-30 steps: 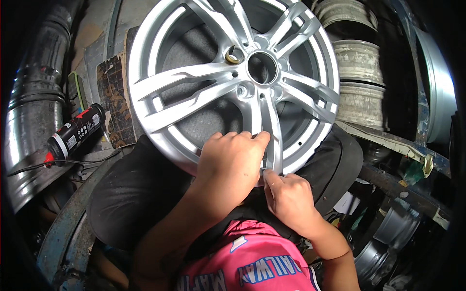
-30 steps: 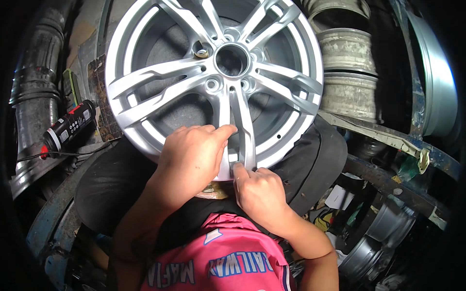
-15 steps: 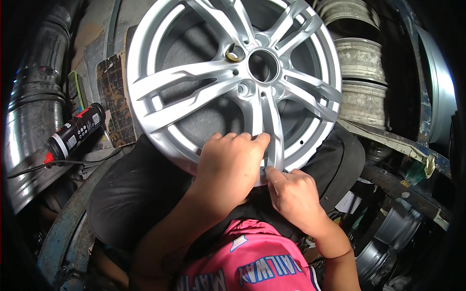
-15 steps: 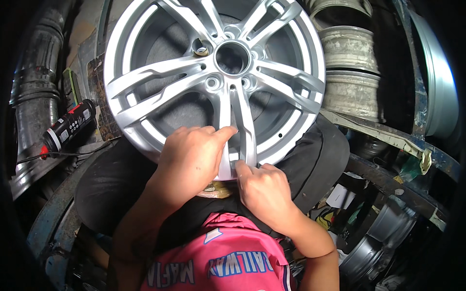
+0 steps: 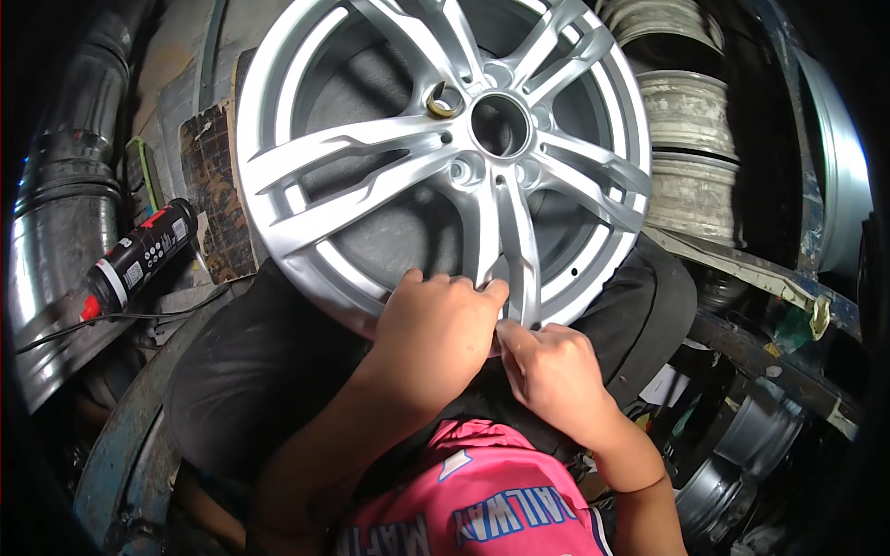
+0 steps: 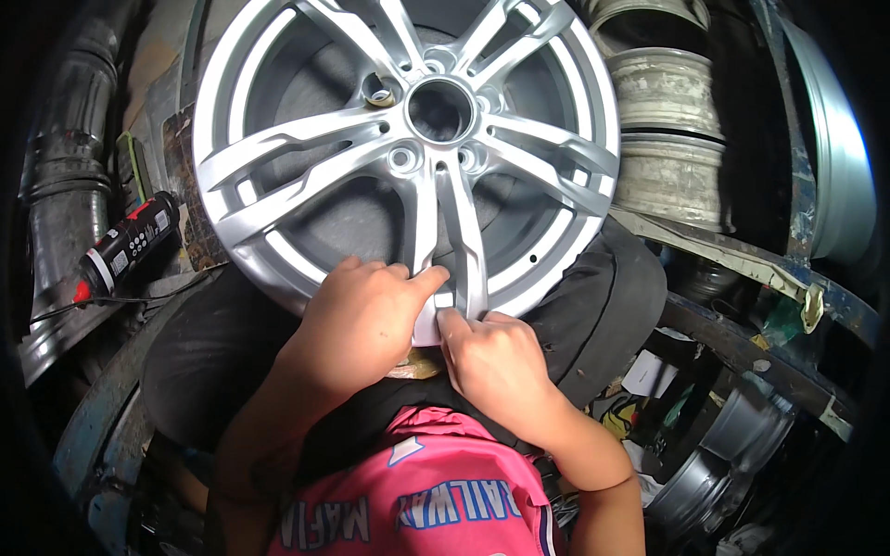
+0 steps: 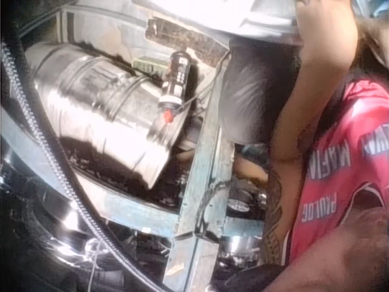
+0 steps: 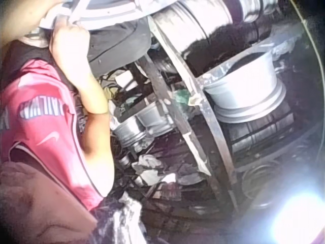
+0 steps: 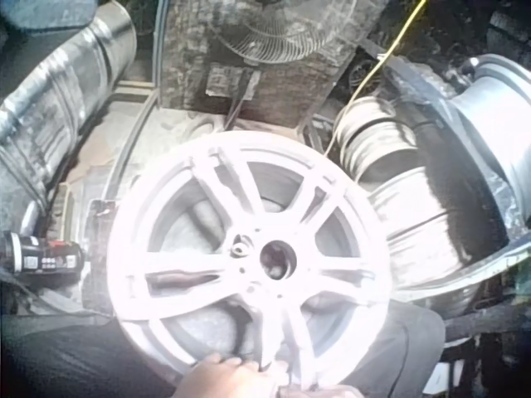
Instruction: The person sands and smooths the surface of an alloy wheel rim by hand using a small piece of sandpaper, focusing on the spokes and the central area around the lug holes.
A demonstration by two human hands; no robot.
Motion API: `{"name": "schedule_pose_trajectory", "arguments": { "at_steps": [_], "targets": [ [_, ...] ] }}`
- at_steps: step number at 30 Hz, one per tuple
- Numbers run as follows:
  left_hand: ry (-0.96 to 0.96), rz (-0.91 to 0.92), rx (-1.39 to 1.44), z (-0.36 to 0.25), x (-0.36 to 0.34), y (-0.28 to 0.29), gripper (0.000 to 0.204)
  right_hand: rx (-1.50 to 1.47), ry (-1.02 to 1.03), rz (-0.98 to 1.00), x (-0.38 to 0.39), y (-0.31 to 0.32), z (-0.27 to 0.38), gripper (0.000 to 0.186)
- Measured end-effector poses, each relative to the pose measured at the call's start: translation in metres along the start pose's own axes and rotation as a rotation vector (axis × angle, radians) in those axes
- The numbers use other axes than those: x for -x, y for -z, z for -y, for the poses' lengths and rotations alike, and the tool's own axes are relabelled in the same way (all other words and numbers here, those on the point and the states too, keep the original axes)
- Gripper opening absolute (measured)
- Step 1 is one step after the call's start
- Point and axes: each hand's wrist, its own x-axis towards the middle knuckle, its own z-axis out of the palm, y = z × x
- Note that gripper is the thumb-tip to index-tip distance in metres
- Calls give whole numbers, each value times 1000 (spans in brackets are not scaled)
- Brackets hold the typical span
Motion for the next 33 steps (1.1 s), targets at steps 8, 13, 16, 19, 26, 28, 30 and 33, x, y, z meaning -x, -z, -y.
{"name": "schedule_pose_trajectory", "arguments": {
  "at_steps": [8,13,16,19,26,28,30,33],
  "targets": [
    [8,65,117,-3,-1,-2,24,-596,-346,-429,30,41,-32,16],
    [45,217,162,-11,1,6,43,-332,-72,-624,-3,37,-56,18],
    [110,356,108,-21,0,10,47,-369,-44,-540,-14,34,-54,18],
    [72,409,77,-23,1,8,47,-409,-100,-556,-11,29,-54,18],
    [71,321,100,-19,-1,4,43,-391,-19,-394,-15,31,-56,21],
    [72,348,100,-19,-2,5,41,-390,-35,-361,-14,32,-56,22],
    [92,338,109,-17,-4,4,34,-378,-34,-336,-14,32,-56,21],
    [47,245,130,-13,-2,1,31,-366,-26,-301,-14,31,-54,21]
  ]
}}
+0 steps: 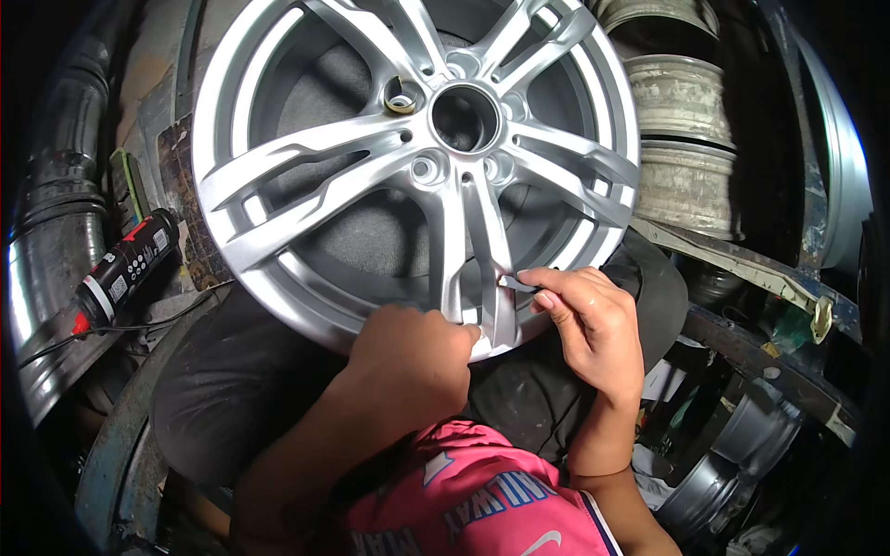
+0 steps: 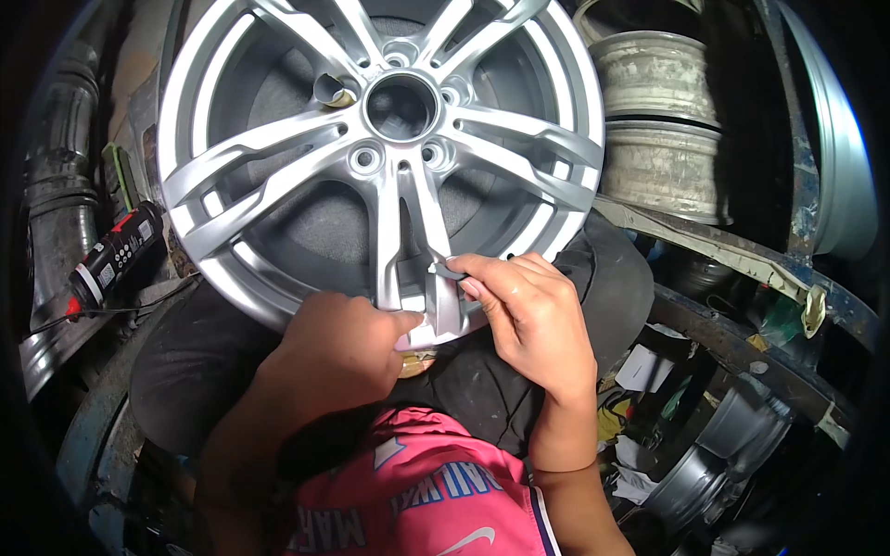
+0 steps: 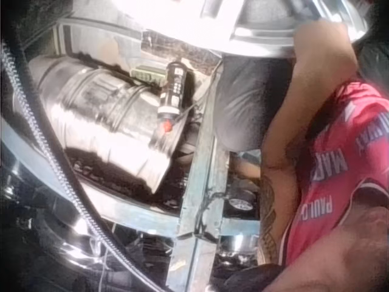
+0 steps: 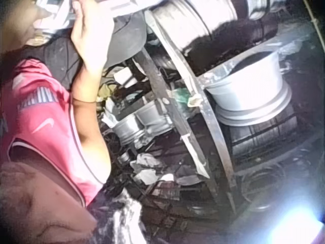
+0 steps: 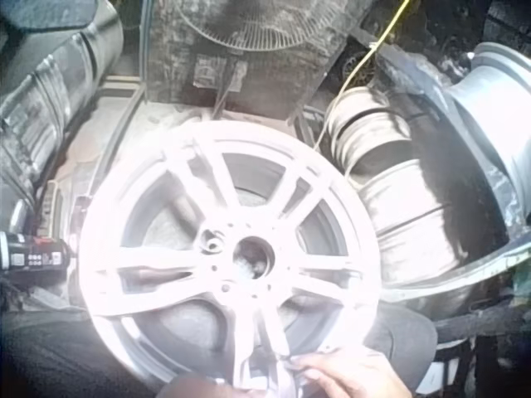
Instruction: The person sands and smooths the surface of an alloy wheel rim by hand using a small piece of sandpaper, focusing on the spokes and the central area around the lug holes.
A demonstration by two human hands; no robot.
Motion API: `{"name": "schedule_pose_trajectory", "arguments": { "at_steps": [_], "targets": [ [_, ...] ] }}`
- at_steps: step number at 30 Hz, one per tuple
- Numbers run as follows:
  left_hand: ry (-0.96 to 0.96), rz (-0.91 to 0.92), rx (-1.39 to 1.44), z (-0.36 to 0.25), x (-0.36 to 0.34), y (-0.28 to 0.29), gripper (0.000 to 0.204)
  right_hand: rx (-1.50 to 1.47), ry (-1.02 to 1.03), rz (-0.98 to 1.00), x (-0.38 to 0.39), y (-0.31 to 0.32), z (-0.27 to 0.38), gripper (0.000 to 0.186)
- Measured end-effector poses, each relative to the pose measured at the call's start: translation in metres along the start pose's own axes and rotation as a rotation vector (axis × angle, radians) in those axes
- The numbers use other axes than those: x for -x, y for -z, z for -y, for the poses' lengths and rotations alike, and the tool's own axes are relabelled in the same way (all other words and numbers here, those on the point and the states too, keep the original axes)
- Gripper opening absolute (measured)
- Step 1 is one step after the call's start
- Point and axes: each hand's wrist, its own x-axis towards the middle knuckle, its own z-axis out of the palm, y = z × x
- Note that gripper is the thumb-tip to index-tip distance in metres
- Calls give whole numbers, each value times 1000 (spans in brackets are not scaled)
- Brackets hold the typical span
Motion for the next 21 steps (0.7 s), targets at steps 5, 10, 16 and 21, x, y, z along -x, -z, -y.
{"name": "schedule_pose_trajectory", "arguments": {
  "at_steps": [5,10,16,21],
  "targets": [
    [-44,-75,-4,2,3,-8,26,6,8,4,2,-1,1,20],
    [-62,-77,-40,-6,7,-14,25,12,-3,-8,3,-2,1,20],
    [-26,-92,-166,-1,3,-18,35,0,-1,-12,5,-1,2,20],
    [-40,-122,-100,2,7,-17,28,33,-22,1,15,-5,8,21]
  ]
}}
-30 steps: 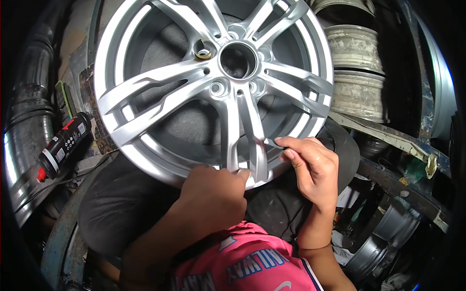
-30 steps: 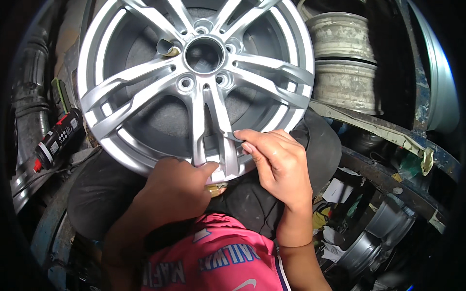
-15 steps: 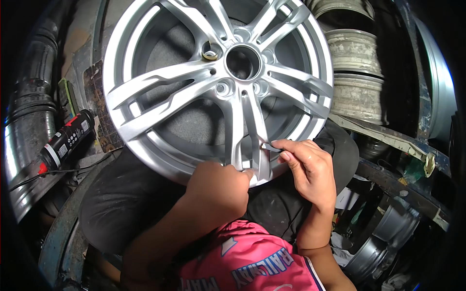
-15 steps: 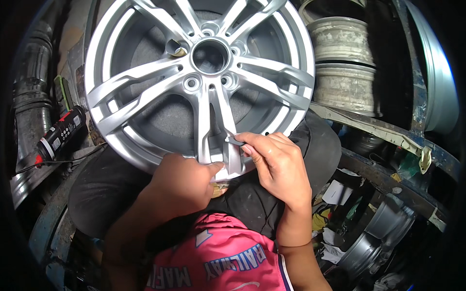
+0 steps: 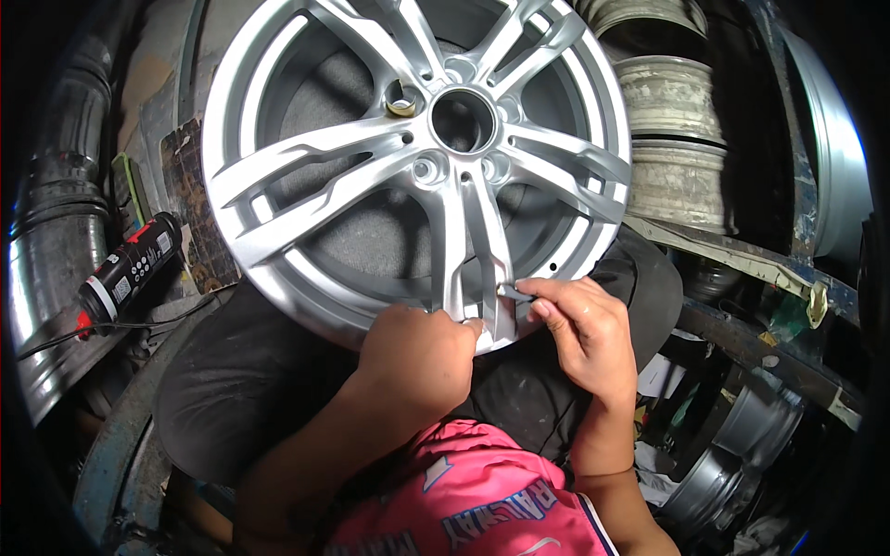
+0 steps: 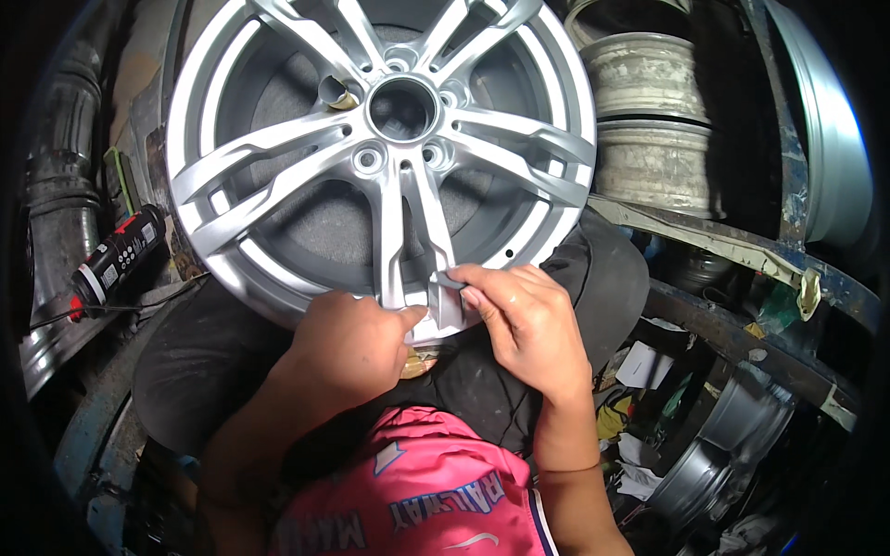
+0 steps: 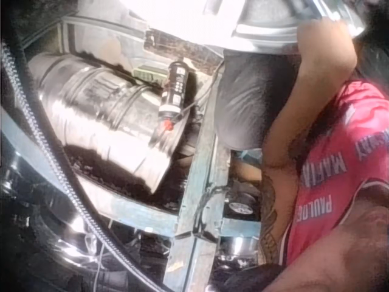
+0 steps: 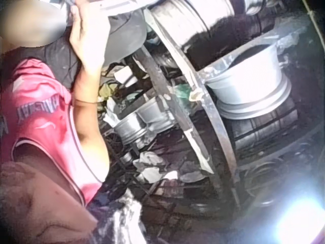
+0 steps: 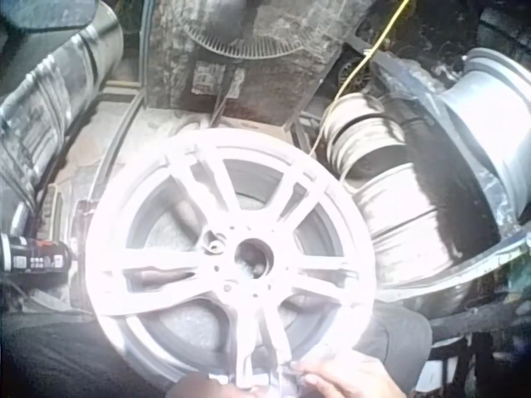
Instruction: The person sands and smooths the surface of an alloy wheel rim by hand using a small piece of sandpaper, focusing on the spokes and the central area around the lug holes.
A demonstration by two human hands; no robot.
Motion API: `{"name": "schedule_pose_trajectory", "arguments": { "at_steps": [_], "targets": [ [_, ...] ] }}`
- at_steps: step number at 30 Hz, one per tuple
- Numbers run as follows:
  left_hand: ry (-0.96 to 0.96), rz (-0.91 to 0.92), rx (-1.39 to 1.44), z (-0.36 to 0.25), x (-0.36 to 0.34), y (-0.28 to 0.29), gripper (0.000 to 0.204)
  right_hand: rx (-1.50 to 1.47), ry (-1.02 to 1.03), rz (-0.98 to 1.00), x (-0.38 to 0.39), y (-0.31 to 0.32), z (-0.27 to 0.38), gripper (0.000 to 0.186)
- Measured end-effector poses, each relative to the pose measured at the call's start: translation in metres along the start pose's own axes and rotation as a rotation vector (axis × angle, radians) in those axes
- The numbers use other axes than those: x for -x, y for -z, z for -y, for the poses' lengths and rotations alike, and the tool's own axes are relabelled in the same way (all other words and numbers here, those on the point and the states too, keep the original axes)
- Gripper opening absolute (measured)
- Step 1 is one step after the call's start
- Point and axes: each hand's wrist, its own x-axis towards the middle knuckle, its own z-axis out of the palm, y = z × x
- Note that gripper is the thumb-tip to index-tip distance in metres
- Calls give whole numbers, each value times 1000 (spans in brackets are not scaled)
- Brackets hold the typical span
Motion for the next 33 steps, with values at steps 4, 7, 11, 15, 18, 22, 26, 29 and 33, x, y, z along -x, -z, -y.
{"name": "schedule_pose_trajectory", "arguments": {
  "at_steps": [4,7,11,15,18,22,26,29,33],
  "targets": [
    [22,-28,25,4,-6,14,27,114,-48,46,17,-7,11,20],
    [11,-394,-84,9,-9,24,25,149,-53,79,25,-15,19,23],
    [3,-570,-60,13,-9,35,25,225,-24,91,26,-30,28,31],
    [-64,-516,22,13,-10,29,24,398,37,135,27,-39,35,31],
    [-93,-484,62,11,-11,28,22,444,73,164,27,-40,38,33],
    [-80,-509,-8,15,-8,29,16,461,87,226,26,-34,36,34],
    [-81,-521,3,12,-9,33,15,439,80,202,27,-35,36,34],
    [-89,-513,90,12,-9,32,21,414,67,212,26,-31,37,31],
    [-97,-502,95,10,-10,35,20,385,56,192,24,-36,33,28]
  ]
}}
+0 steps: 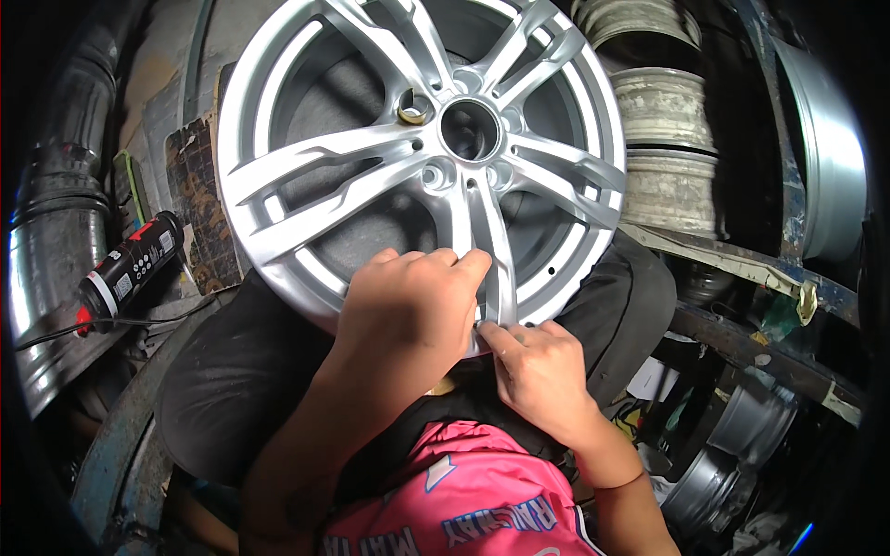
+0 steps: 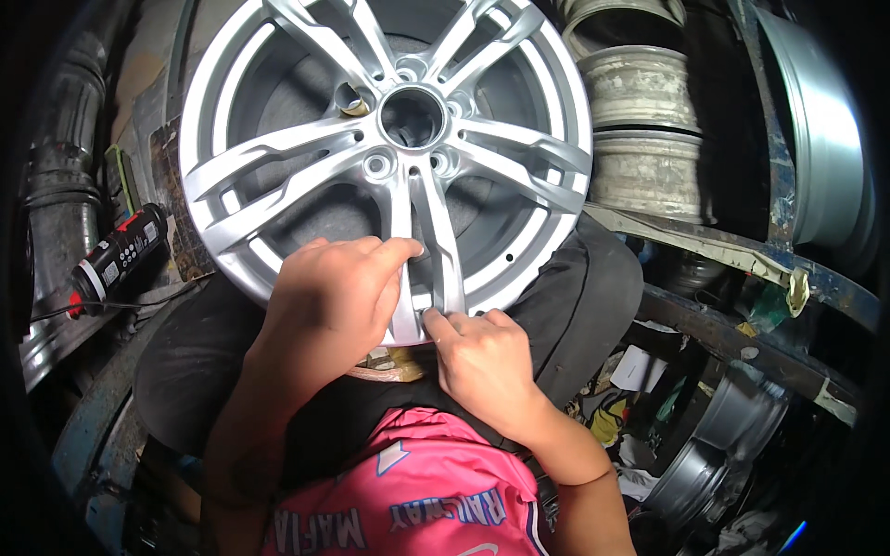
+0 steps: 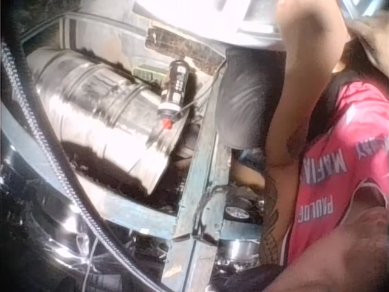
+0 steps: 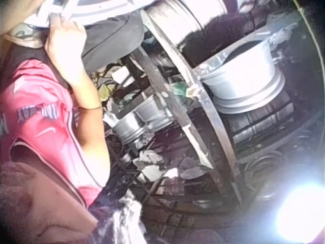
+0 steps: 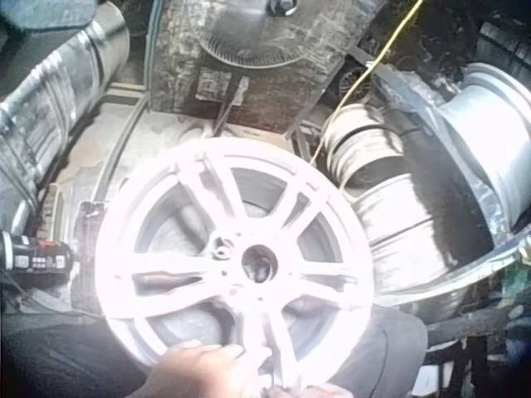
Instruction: The person sands and smooths the surface of an alloy wheel rim by hand using a small piece of sandpaper, focusing on the spokes and the central area around the lug holes.
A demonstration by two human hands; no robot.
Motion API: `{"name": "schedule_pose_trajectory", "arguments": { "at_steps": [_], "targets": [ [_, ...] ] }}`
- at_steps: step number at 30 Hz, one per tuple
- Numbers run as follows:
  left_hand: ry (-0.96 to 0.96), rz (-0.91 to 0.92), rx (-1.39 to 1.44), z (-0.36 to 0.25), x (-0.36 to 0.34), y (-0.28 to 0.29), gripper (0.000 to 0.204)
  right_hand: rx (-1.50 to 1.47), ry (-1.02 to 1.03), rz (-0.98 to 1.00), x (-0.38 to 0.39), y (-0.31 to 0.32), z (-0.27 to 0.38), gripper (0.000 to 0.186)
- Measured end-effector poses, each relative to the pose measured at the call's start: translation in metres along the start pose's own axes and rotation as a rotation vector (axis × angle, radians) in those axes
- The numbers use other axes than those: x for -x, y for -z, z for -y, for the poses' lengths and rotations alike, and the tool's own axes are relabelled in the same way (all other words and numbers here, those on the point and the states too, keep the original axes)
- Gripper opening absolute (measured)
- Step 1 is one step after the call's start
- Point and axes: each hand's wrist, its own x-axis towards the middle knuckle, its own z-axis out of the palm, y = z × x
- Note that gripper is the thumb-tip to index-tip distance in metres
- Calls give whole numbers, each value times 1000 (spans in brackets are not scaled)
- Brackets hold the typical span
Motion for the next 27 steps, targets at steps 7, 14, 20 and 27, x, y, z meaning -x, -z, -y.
{"name": "schedule_pose_trajectory", "arguments": {
  "at_steps": [7,14,20,27],
  "targets": [
    [26,9,-6,2,3,-2,19,-54,-1,24,-4,2,-5,27],
    [36,23,-39,2,5,-2,17,-148,-33,3,-1,-3,-11,27],
    [23,44,-115,2,5,-5,19,-65,-8,8,0,4,-10,31],
    [9,33,-142,2,7,-6,20,-51,12,32,-1,2,-7,35]
  ]
}}
